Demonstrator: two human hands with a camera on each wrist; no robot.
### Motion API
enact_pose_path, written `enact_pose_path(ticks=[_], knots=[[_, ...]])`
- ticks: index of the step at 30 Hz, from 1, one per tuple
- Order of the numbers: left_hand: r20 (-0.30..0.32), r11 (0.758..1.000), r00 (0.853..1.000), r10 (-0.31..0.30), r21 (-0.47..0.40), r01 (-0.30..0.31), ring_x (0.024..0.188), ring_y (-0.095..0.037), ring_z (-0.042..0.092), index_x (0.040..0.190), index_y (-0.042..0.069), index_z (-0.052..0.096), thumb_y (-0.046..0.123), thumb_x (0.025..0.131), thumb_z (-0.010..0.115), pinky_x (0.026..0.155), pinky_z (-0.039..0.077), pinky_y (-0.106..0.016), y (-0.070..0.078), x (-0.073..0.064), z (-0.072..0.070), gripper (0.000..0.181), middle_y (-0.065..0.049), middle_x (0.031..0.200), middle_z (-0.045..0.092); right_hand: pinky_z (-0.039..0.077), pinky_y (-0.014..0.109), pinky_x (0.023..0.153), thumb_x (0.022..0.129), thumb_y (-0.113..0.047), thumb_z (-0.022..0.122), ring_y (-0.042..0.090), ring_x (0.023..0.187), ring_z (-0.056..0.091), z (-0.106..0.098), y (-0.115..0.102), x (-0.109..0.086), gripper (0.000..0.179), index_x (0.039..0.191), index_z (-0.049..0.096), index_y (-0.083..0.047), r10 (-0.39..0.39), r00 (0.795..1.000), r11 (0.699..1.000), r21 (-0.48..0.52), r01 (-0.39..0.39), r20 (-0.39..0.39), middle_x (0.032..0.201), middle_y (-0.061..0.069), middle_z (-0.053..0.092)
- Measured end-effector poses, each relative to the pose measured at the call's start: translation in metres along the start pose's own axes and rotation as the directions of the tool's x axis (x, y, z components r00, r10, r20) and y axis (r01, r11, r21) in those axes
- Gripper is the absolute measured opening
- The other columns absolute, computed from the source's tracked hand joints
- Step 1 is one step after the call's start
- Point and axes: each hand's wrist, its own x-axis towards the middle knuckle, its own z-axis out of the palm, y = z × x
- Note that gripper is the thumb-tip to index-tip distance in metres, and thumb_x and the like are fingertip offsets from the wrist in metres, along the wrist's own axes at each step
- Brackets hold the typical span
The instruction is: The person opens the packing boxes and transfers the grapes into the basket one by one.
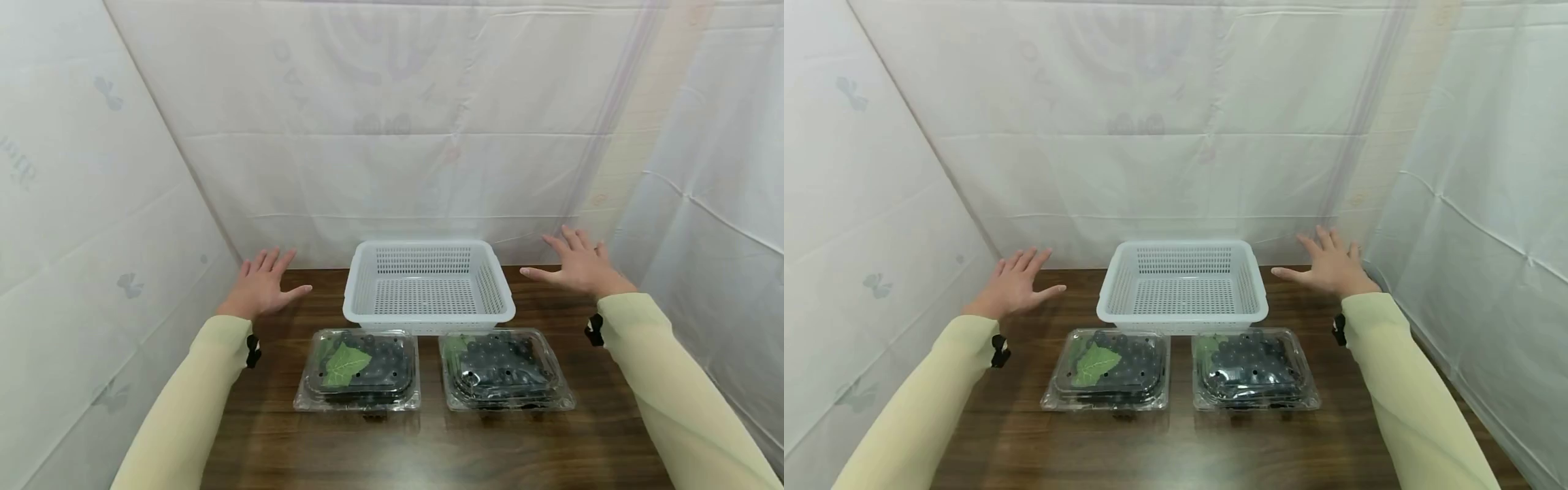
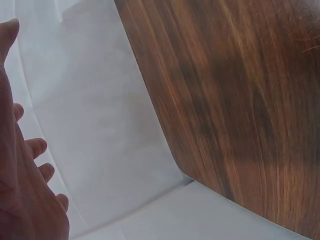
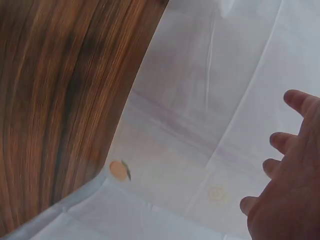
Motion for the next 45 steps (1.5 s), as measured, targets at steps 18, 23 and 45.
enact_pose_path(ticks=[18,23,45], knots=[[-0.102,0.994,0.989,0.111,-0.003,-0.112,0.153,-0.052,0.018,0.164,0.009,0.021,0.062,0.101,0.049,0.123,0.015,-0.069,0.007,-0.033,0.02,0.087,-0.028,0.165,0.024,0.007,0.079,0.118,0.091,-0.069,0.06,0.051,0.156,0.009,0.021,-0.043,-0.023,0.094,0.159,0.036,-0.009,-0.163,0.986,0.986,0.034,0.165,-0.04,0.169,0.026,0.016],[-0.14,0.991,0.982,0.13,-0.019,-0.134,0.151,-0.051,0.024,0.161,0.005,0.028,0.058,0.102,0.051,0.122,0.021,-0.067,0.012,-0.043,0.025,0.083,-0.027,0.162,0.032,0.011,0.077,0.119,0.093,-0.064,0.063,0.051,0.155,0.012,0.028,-0.057,-0.03,0.089,0.158,0.039,-0.009,-0.214,0.976,0.971,0.101,0.218,-0.05,0.169,0.025,0.018],[-0.091,0.975,0.992,0.084,-0.197,-0.1,0.145,-0.051,0.037,0.151,-0.004,0.043,0.051,0.107,0.047,0.114,0.036,-0.068,0.049,-0.099,0.048,0.07,-0.033,0.156,0.039,0.04,0.061,0.115,0.094,-0.056,0.068,0.037,0.151,0.035,0.067,-0.139,-0.073,0.07,0.148,0.054,-0.013,-0.373,0.922,0.86,0.333,0.386,-0.106,0.165,0.013,0.034]])
